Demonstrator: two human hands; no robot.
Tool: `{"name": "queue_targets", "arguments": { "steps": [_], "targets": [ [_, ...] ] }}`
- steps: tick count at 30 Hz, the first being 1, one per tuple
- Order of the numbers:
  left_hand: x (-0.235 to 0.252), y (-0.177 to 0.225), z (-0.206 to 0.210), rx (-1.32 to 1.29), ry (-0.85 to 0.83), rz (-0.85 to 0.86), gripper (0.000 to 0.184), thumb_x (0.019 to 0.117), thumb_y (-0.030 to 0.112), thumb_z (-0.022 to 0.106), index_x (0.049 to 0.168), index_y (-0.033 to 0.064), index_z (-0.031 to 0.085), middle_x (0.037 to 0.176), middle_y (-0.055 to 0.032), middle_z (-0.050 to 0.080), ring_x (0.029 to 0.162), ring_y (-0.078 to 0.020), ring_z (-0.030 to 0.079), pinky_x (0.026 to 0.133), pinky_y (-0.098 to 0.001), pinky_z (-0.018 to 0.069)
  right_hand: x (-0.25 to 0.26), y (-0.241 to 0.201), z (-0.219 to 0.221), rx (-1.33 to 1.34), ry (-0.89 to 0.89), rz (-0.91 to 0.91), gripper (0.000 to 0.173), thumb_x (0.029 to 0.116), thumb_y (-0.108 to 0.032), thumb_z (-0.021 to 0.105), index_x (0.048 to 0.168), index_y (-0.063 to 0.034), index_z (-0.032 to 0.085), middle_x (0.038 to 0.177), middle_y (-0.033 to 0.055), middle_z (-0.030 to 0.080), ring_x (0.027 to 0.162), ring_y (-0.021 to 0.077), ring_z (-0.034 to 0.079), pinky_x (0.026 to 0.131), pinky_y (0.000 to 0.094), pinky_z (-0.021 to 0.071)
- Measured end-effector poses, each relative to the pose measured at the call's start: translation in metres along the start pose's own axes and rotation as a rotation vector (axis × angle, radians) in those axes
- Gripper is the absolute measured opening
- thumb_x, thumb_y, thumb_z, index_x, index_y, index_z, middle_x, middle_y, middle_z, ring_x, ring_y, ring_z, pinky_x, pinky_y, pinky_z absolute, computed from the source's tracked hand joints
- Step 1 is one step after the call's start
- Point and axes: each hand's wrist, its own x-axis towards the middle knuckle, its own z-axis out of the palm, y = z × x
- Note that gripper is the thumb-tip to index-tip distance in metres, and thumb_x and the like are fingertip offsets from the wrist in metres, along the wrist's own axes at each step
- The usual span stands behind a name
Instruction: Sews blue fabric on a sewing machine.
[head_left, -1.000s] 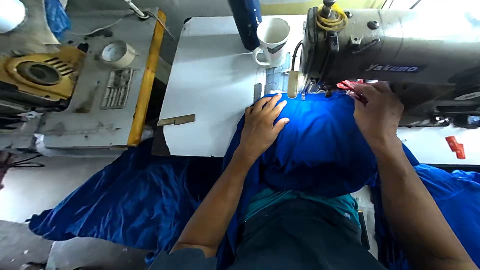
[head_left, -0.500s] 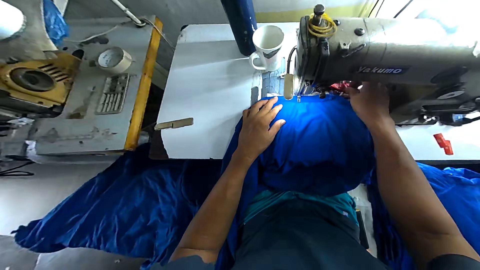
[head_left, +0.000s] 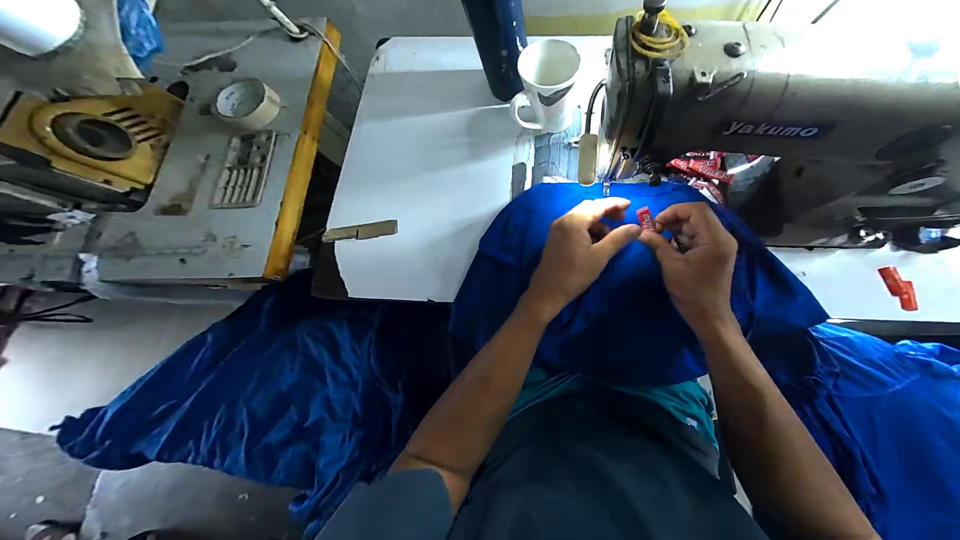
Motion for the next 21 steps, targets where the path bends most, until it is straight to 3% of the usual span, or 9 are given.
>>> {"name": "queue_targets", "arguments": {
  "steps": [3,5,7,9,13,17,21],
  "targets": [
    [0.01,-0.005,0.011,-0.154,-0.015,-0.026,0.009,0.0974,0.016,0.071,0.101,0.0081,0.072,0.089,-0.0003,0.074,0.077,-0.0097,0.07,0.072,-0.029,0.0611,-0.004,-0.003,0.008,0.06,-0.027,0.054,0.032,0.089,-0.007,0.079,0.116,-0.0089,0.062,0.087,0.0038,0.068,0.063,0.0115,0.062,0.053,0.0278,0.0541],
    [0.011,-0.007,0.009,-0.153,-0.038,-0.035,0.009,0.0988,0.017,0.069,0.096,0.0079,0.071,0.083,-0.0003,0.071,0.073,-0.0095,0.067,0.069,-0.0279,0.0579,-0.004,-0.004,0.005,0.082,-0.058,0.086,0.037,0.0868,-0.005,0.08,0.118,-0.0095,0.061,0.087,0.0033,0.07,0.064,0.0115,0.063,0.054,0.0274,0.054],
    [0.011,-0.007,0.007,-0.129,-0.07,-0.053,0.013,0.1003,0.019,0.067,0.095,0.0085,0.071,0.082,-0.0001,0.069,0.071,-0.0092,0.064,0.065,-0.0271,0.0545,-0.001,-0.004,-0.001,0.114,-0.127,0.117,0.036,0.0861,-0.006,0.082,0.116,-0.0107,0.063,0.091,0.0024,0.072,0.064,0.0113,0.062,0.053,0.0268,0.0509],
    [0.011,-0.008,0.004,-0.078,-0.084,-0.05,0.016,0.1012,0.023,0.066,0.095,0.0104,0.074,0.087,0.0012,0.069,0.074,-0.008,0.064,0.065,-0.0264,0.0533,0.004,-0.004,-0.006,0.147,-0.198,0.152,0.024,0.0877,-0.011,0.081,0.108,-0.0113,0.069,0.09,0.0014,0.072,0.062,0.0111,0.059,0.052,0.0269,0.0476],
    [0.014,-0.005,0.005,0.021,-0.058,0.017,0.014,0.0997,0.023,0.068,0.094,0.0111,0.073,0.091,0.0011,0.065,0.081,-0.0073,0.063,0.072,-0.0254,0.0548,0.009,-0.002,-0.008,0.222,-0.276,0.248,0.011,0.0901,-0.01,0.078,0.099,-0.0089,0.071,0.082,0.005,0.071,0.062,0.0145,0.067,0.055,0.0315,0.0591],
    [0.018,-0.012,0.006,0.111,0.087,0.092,0.008,0.0987,0.016,0.067,0.1,0.0087,0.071,0.091,-0.0002,0.068,0.078,-0.0071,0.064,0.072,-0.025,0.0551,0.018,-0.001,0.003,0.362,-0.23,0.37,0.012,0.0872,-0.01,0.08,0.096,-0.0068,0.072,0.081,0.0045,0.071,0.066,0.0127,0.065,0.058,0.0297,0.0555],
    [0.016,-0.017,0.0,0.038,0.065,0.179,0.008,0.0969,0.013,0.07,0.103,0.0076,0.072,0.099,-0.0019,0.069,0.082,-0.0079,0.066,0.073,-0.0251,0.0587,0.017,-0.002,0.005,0.373,-0.206,0.428,0.013,0.0908,-0.01,0.076,0.103,-0.0082,0.072,0.08,0.0038,0.07,0.057,0.0101,0.057,0.047,0.0246,0.0448]
  ]
}}
